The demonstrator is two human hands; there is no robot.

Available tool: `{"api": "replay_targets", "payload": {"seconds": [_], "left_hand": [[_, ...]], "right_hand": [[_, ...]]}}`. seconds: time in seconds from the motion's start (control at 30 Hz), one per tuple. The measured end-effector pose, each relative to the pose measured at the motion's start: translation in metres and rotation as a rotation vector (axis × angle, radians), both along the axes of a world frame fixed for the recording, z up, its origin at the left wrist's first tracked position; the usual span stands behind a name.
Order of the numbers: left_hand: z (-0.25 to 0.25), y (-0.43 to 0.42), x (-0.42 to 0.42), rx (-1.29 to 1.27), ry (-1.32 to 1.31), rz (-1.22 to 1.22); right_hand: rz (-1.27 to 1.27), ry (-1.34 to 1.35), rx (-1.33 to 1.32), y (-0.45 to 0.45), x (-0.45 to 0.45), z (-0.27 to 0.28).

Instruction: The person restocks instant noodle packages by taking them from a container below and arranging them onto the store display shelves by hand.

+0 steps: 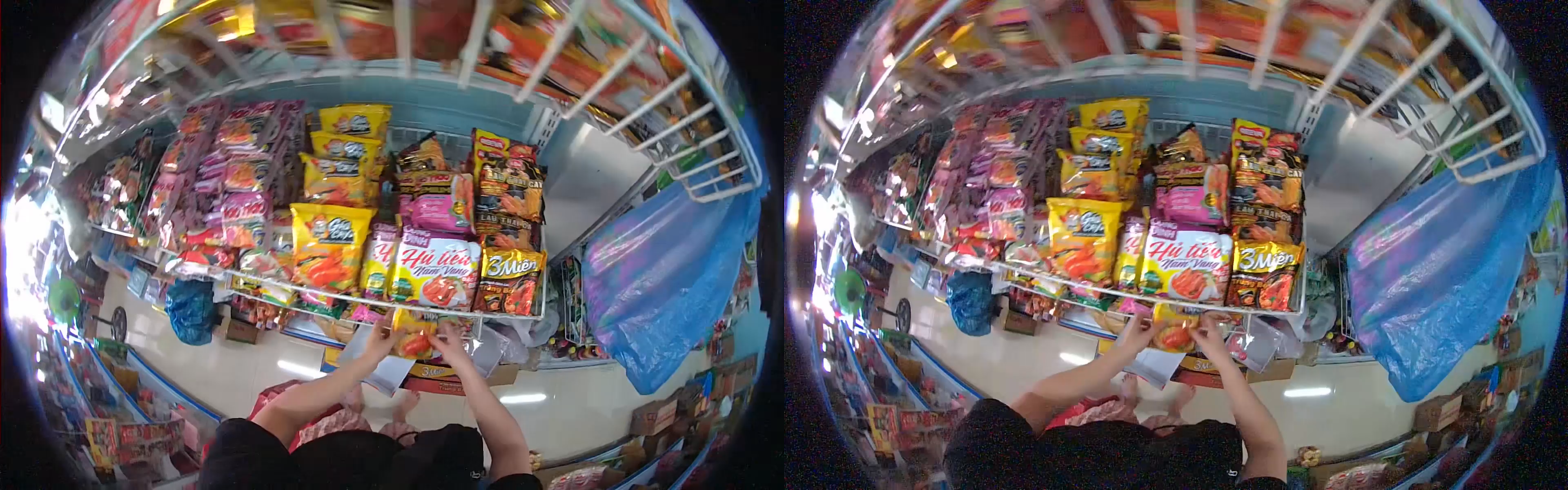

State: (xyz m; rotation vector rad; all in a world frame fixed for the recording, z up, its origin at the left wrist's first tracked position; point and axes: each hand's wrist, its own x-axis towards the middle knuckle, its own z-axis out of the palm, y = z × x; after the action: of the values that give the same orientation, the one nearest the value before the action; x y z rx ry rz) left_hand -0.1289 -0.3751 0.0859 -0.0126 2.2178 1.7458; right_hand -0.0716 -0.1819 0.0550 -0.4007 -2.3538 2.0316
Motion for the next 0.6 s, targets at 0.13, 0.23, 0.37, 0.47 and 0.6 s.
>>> {"api": "replay_targets", "payload": {"seconds": [0.13,0.23,0.37,0.47,0.6], "left_hand": [[0.058,-0.068,0.038,-0.005,-0.148,-0.106],[0.075,-0.111,0.045,0.07,0.204,-0.053],[0.152,-0.139,0.013,0.27,0.325,-0.03],[0.21,-0.14,-0.049,0.315,0.58,-0.038],[0.269,-0.113,-0.132,0.339,0.722,0.152]], "right_hand": [[0.265,-0.149,-0.126,-0.035,0.026,0.065],[0.385,-0.07,-0.211,-0.061,0.024,0.116],[0.386,0.194,-0.129,-0.094,0.001,0.213],[0.241,0.272,-0.079,-0.106,-0.044,0.264],[0.162,0.675,-0.113,-0.124,-0.133,0.313]]}}
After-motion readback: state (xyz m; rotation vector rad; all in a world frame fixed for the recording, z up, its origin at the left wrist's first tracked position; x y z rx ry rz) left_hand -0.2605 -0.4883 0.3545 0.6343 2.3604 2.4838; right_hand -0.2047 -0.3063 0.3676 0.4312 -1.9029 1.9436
